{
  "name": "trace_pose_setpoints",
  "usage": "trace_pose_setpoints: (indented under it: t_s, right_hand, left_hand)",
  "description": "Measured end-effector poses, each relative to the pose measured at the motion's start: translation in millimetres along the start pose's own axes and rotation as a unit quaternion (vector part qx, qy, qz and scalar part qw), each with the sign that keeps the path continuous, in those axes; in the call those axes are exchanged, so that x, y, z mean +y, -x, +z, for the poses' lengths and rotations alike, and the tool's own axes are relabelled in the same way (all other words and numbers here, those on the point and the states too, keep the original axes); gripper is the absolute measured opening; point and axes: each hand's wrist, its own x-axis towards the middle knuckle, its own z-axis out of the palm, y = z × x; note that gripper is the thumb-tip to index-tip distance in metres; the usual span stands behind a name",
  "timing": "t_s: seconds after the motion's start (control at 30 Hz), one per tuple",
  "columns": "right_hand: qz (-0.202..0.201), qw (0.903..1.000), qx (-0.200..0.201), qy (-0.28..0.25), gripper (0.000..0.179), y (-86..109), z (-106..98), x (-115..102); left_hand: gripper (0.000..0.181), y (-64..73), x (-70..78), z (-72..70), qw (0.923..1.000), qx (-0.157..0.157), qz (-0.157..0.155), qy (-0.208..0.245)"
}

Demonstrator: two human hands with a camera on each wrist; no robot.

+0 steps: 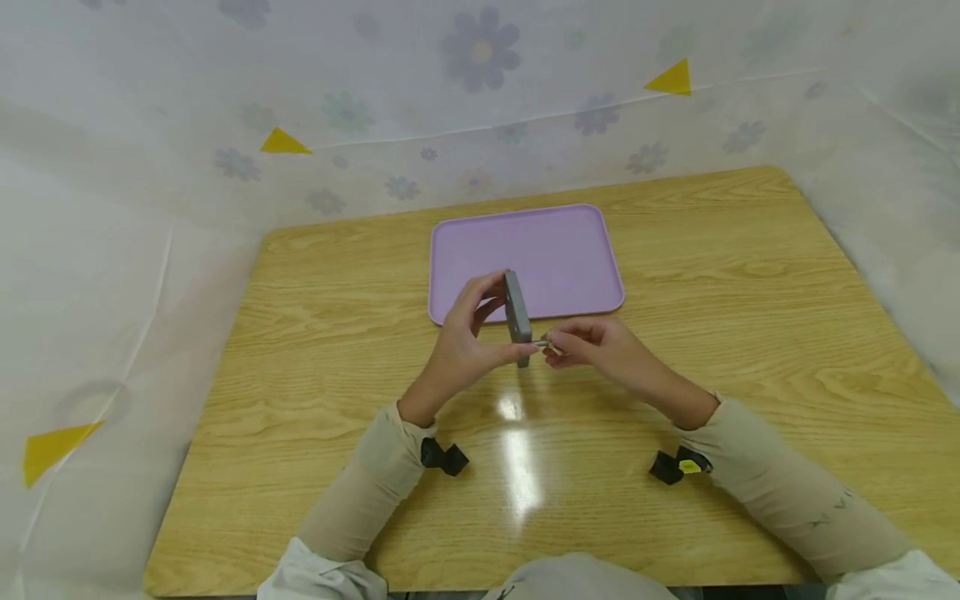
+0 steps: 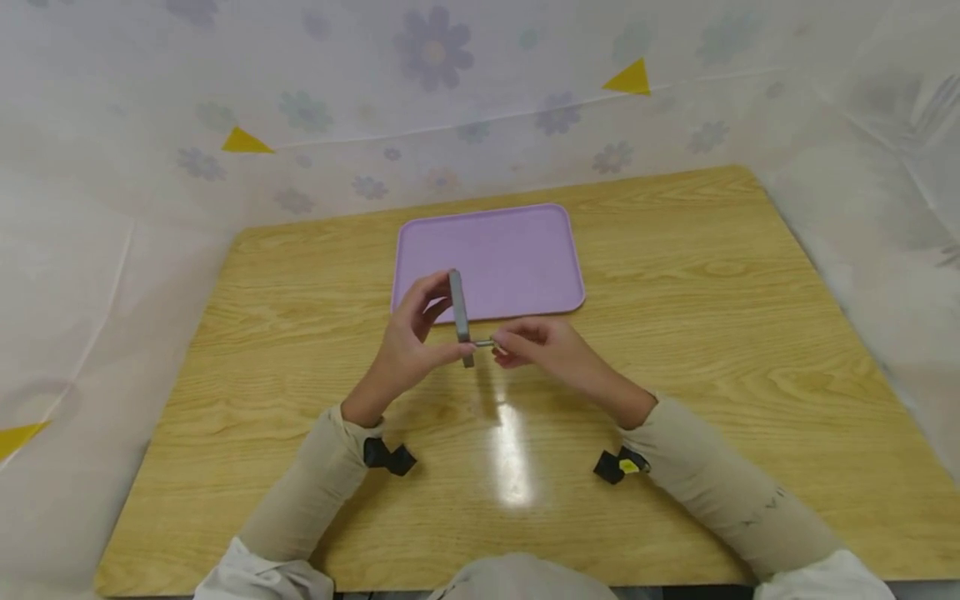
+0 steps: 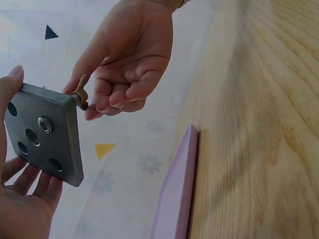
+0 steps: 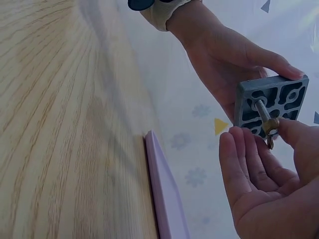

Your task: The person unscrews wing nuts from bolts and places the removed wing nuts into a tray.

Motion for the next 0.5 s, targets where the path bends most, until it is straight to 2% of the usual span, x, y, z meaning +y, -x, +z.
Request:
trace_pose_setpoints:
  t_s: [0.17, 0.33, 0.4, 0.5]
  right_hand:
    - [-0.024, 0.9996, 0.01, 0.007, 0.026, -0.6, 3.6, -1.4]
    - [-0.058, 0.9951, 0.035, 0.071, 0.02, 0.0, 5.4, -2.3]
    - [-0.089, 0.9903, 0.04, 0.099, 0.016, 0.5, 7.0, -3.7]
    - [-0.159, 0.9756, 0.045, 0.144, 0.016, 2.7, 11.8, -11.0]
  left_hand:
    - [0.083, 0.9, 0.2, 0.4, 0.9999, 0.002, -0.008, -0.01]
    - [0.083, 0.6, -0.3, 0.1, 0.9998, 0.002, -0.009, -0.016]
    - [0.083, 0.5, -0.5, -0.1, 0.9998, 0.003, -0.009, -0.017]
    - [0.084, 0.2, -1.0, -0.7, 0.9998, 0.004, -0.007, -0.018]
